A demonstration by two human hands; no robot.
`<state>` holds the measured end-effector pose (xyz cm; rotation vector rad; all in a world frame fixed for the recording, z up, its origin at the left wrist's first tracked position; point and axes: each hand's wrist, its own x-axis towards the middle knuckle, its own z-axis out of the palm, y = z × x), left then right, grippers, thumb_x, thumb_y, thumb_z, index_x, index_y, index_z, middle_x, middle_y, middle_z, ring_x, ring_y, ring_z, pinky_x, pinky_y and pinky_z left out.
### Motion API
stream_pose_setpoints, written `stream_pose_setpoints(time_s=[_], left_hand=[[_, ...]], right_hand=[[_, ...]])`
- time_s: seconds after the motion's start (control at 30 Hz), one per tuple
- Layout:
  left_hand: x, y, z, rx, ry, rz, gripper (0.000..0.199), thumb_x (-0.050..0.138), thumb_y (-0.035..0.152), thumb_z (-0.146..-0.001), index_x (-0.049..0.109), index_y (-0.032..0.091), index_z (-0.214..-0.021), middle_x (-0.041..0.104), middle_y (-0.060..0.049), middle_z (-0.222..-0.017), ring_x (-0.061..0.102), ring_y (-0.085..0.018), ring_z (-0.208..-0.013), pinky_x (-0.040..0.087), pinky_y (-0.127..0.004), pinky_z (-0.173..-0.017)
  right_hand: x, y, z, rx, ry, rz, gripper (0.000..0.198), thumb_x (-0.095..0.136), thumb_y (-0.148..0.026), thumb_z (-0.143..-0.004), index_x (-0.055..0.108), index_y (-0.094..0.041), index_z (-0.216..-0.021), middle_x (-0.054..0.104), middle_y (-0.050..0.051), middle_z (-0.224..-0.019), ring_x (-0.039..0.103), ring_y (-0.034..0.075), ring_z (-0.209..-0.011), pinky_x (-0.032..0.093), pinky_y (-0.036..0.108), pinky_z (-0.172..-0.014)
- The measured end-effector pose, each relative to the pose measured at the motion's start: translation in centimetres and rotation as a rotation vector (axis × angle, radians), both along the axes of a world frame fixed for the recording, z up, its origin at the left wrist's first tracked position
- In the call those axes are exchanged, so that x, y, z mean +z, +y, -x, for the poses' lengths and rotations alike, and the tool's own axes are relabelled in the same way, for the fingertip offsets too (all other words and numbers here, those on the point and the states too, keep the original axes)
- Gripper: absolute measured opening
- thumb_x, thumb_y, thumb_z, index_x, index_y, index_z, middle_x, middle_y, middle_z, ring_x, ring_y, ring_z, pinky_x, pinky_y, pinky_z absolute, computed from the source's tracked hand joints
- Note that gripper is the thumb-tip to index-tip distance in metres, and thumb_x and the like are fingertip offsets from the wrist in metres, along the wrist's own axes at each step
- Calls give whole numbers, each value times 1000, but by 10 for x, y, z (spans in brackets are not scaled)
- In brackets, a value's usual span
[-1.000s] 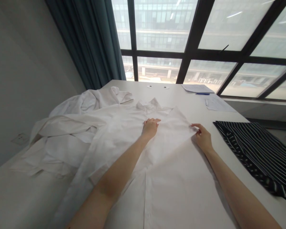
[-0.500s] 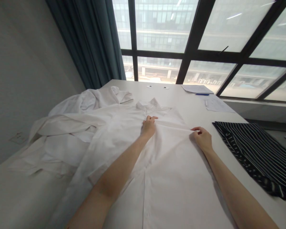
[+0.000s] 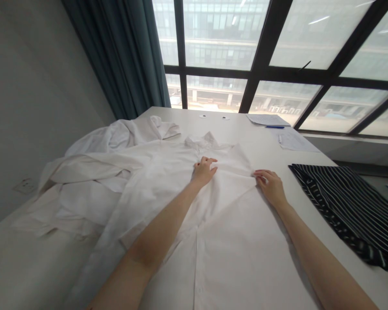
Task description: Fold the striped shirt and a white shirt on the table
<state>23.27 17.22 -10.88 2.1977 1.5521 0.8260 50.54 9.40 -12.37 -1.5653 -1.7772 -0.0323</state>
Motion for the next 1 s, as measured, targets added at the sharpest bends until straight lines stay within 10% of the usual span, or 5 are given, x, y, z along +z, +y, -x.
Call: stream_pose_setpoints(time_s=[0.5, 0.77, 1.0], left_hand=[[-3, 1, 1, -34, 0, -15, 28, 55, 14, -90, 66, 29, -111, 57, -4, -116, 57, -19, -111, 36, -37, -103], [-2, 1, 2, -21, -42, -43, 39, 43, 3, -90, 69, 28, -105, 59, -3, -112, 60, -18, -105, 40, -35, -100], [-1, 0, 2, -15, -50, -39, 37, 44, 4, -90, 70, 27, -103, 60, -3, -111, 61, -18, -104, 40, -35, -100]], right_hand=[[-12, 5, -3, -10, -131, 108, 57, 36, -7, -81, 60, -29, -128, 62, 3, -132, 56, 27, -114, 43, 48, -93], [-8, 5, -6, -34, -10, 45, 33, 45, -13, -78, 66, -18, -103, 67, 11, -101, 63, 23, -88, 50, 38, -80], [-11, 6, -7, -8, -44, 71, 42, 42, -9, -76, 69, -23, -105, 69, 7, -114, 59, 26, -99, 46, 44, -90]])
